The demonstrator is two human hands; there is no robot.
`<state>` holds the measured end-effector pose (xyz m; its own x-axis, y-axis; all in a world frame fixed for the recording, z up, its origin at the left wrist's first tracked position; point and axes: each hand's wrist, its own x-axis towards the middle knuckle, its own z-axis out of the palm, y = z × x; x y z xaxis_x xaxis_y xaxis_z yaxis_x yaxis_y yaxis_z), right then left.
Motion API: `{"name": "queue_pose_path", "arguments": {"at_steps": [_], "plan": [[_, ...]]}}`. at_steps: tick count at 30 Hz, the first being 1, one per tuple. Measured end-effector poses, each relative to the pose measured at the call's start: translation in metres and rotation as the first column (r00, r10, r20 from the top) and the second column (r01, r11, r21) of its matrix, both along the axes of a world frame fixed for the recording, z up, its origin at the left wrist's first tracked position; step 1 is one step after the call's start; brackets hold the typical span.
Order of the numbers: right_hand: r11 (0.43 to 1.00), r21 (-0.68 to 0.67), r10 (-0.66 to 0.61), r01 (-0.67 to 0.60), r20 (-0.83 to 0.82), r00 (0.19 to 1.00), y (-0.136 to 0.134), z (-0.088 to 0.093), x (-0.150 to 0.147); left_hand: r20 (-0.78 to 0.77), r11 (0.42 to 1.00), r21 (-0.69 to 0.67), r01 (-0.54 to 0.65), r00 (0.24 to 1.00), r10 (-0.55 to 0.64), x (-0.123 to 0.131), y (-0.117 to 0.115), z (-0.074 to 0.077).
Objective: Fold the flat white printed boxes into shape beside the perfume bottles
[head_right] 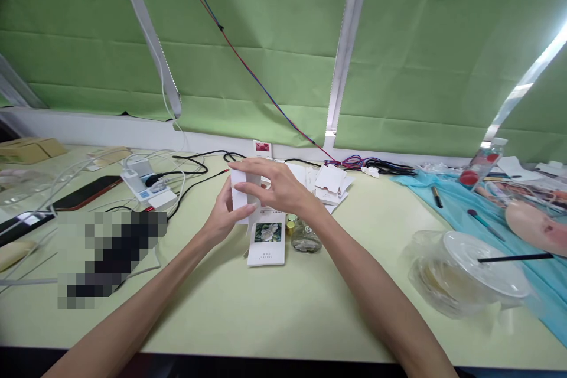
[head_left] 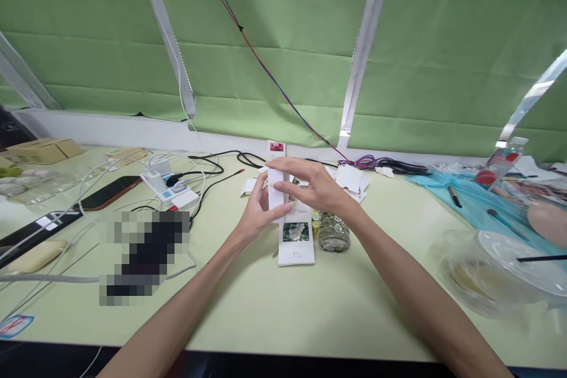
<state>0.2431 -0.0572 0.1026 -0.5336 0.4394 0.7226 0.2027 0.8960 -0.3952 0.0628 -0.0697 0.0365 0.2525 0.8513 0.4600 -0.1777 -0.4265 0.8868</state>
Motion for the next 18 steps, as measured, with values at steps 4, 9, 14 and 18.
{"name": "queue_pose_path", "arguments": {"at_steps": [4,9,14,18], "plan": [[1.000,-0.016,0.001,-0.001,-0.005,1.000,-0.0002,-0.0001,0.0001,-0.003,1.000,0.010,-0.004,1.000,0.005,-0.0004,-0.0007,0.0006],[1.000,-0.027,0.000,0.000,-0.005,1.000,0.0004,0.0000,0.0007,-0.008,1.000,0.007,-0.011,1.000,0.011,0.0002,-0.0014,0.0027],[1.000,-0.024,0.015,-0.015,-0.007,1.000,0.0017,0.0002,0.0027,-0.019,0.999,-0.035,-0.009,1.000,0.008,-0.0003,-0.0033,0.0030],[1.000,-0.002,0.013,-0.013,0.010,1.000,0.0030,0.0002,0.0049,-0.018,0.996,-0.088,0.032,0.999,-0.033,-0.0016,-0.0024,0.0002]]}}
